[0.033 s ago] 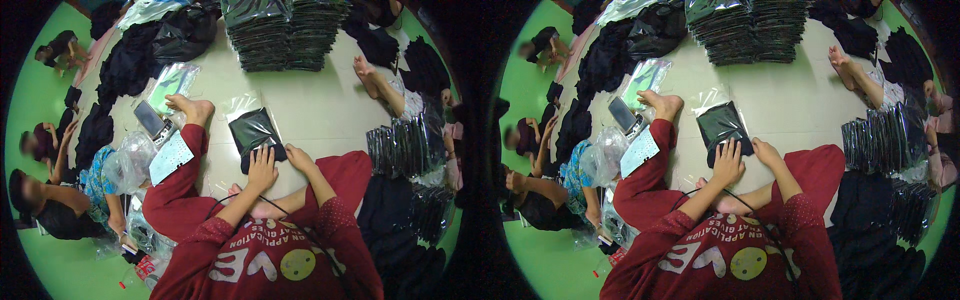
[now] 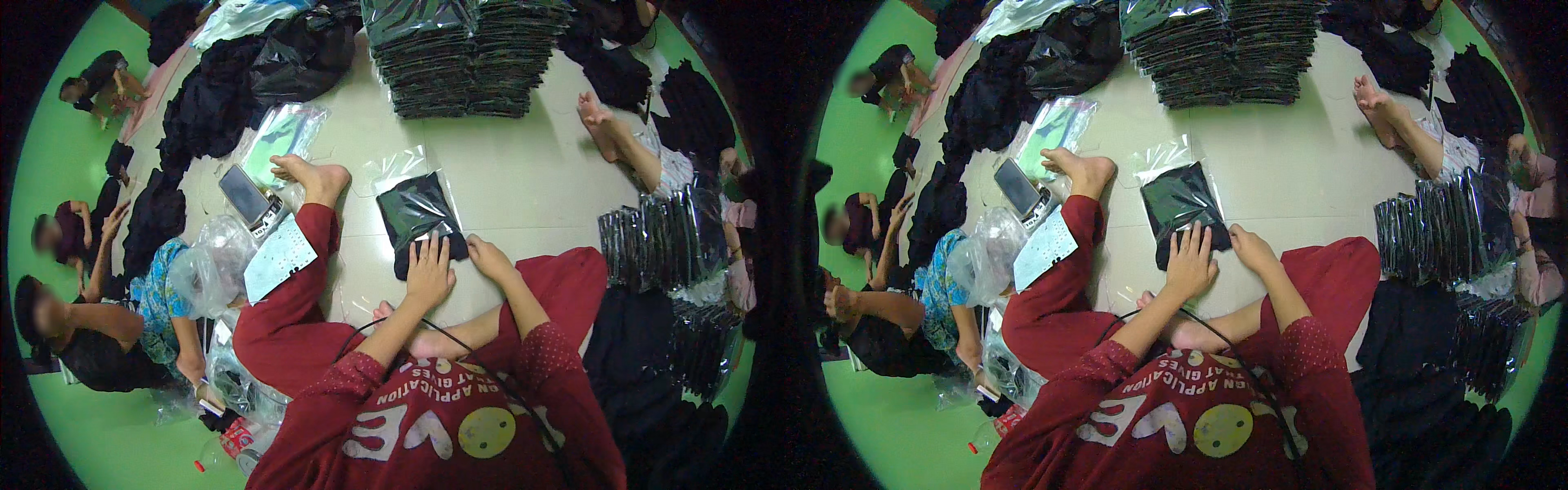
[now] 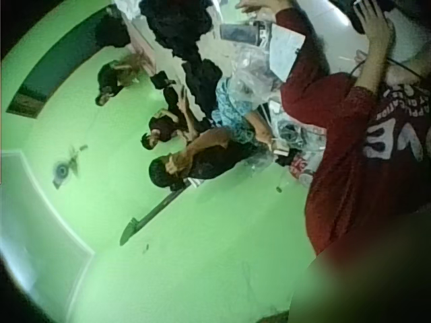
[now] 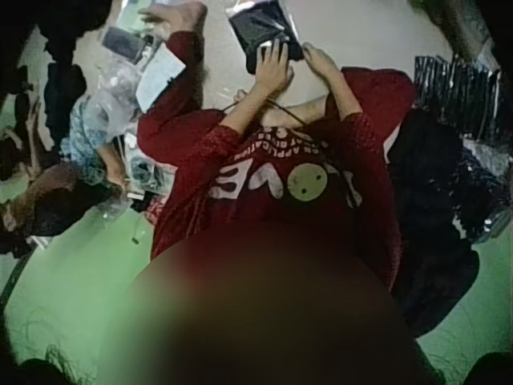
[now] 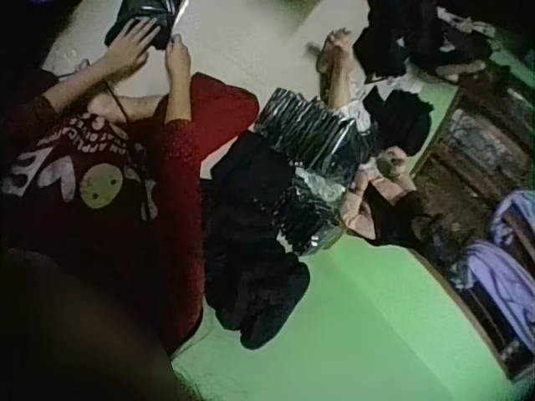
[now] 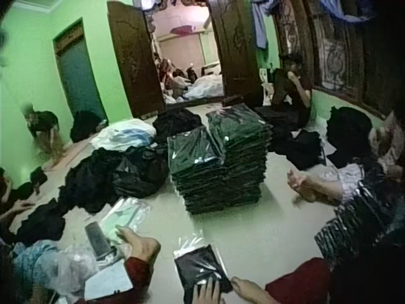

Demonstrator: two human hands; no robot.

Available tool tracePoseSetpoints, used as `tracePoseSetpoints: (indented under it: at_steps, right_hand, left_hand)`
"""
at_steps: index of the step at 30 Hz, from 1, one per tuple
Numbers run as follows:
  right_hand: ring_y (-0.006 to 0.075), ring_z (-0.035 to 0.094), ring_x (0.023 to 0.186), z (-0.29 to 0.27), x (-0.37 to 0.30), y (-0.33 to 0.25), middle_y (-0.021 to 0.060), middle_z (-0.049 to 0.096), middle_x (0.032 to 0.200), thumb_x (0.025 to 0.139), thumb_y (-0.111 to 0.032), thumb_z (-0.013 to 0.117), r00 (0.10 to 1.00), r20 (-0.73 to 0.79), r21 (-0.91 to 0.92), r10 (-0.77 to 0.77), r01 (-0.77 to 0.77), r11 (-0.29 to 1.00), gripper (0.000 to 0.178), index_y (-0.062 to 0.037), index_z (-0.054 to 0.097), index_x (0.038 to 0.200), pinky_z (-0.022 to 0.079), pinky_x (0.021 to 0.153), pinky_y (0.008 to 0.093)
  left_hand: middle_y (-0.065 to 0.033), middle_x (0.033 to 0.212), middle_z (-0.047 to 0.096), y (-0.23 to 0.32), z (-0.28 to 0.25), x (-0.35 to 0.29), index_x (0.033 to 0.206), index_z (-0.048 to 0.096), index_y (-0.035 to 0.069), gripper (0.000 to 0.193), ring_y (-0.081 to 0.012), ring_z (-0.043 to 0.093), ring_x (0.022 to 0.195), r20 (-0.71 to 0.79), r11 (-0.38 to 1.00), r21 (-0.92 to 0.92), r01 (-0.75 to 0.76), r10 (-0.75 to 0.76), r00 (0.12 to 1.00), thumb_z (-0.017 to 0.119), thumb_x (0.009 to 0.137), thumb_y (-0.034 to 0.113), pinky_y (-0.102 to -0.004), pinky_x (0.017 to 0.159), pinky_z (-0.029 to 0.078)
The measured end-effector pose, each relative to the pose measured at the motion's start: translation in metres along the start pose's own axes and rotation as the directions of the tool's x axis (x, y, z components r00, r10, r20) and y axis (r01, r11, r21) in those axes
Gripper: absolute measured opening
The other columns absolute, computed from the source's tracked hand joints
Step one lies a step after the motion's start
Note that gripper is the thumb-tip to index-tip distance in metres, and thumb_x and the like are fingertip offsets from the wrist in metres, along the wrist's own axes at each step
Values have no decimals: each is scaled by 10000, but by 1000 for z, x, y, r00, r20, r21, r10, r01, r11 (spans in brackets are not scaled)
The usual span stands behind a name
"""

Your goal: The person sits on the floor and folds black garments, then places them into clear plastic bags. They stack the packaged items into a pile and continue folding and bagging more garments. Other people are visible in the background performing similar tasks.

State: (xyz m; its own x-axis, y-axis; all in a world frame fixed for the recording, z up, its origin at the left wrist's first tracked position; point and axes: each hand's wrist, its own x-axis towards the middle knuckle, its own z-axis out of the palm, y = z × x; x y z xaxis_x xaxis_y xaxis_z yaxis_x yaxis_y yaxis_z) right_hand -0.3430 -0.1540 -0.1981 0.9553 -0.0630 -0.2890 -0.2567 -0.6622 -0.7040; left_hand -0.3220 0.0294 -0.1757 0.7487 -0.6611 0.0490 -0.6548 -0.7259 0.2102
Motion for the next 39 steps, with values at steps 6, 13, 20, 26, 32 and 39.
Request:
tracePoseSetpoints:
  at_steps: [6, 13, 20, 26, 32, 39]
  right_hand:
    - [423, 601, 866, -4, -2, 9, 241, 627, 917, 904, -197, 459, 1000, 0, -22, 10, -9, 1000, 223, -81, 479, 1094, 466, 736, 496]
    - [424, 603, 857, -2, -4, 8, 247, 627, 903, 905, -201, 452, 999, 18, 39, -34, 33, 999, 220, -84, 485, 1090, 463, 743, 491]
    - [422, 604, 865, 1, -1, 12, 263, 621, 909, 911, -214, 440, 1000, 22, -11, -12, 12, 1000, 224, -99, 478, 1099, 465, 734, 503]
    - [422, 604, 871, 1, 1, 13, 261, 622, 898, 907, -215, 439, 1000, 28, -24, 13, -12, 1000, 230, -99, 477, 1102, 465, 739, 502]
    - [420, 604, 881, 1, -8, 12, 255, 625, 897, 907, -230, 434, 1000, -15, -24, 5, -5, 1000, 238, -97, 486, 1097, 464, 752, 499]
    - [419, 606, 870, -2, -3, 10, 242, 631, 906, 903, -234, 438, 998, 29, -69, 48, -46, 997, 253, -105, 496, 1113, 472, 751, 493]
  left_hand:
    - [-145, 1212, 544, -13, -24, 28, 1092, 590, 24, 369, -304, 522, 1113, 15, 961, -278, -5, 10, 1000, 580, 766, 198, -535, 998, 323]
    - [-155, 1480, 238, -36, -24, 75, 1400, 359, 171, 624, -345, 212, 1364, -36, 996, 18, 88, -87, 996, 491, 872, 475, -629, 1026, 183]
    - [-254, 1163, 525, -79, -18, 64, 1159, 525, 1, 422, -385, 530, 1037, -337, 864, -441, 243, -411, 847, 593, 824, 248, -431, 898, 421]
    - [-77, 782, 602, -117, -21, 35, 925, 593, -1, 281, -153, 549, 656, 558, 365, -614, 700, -426, 712, 702, 767, 203, -270, 583, 442]
    - [-47, 682, 576, -102, 7, 29, 799, 548, 2, 250, -152, 542, 622, 220, 412, -781, 470, -522, 824, 710, 763, 189, -286, 571, 451]
    - [-29, 704, 596, -117, 3, 4, 815, 618, -13, 161, -120, 511, 586, 541, 142, -710, 690, -517, 664, 635, 803, 147, -266, 531, 424]
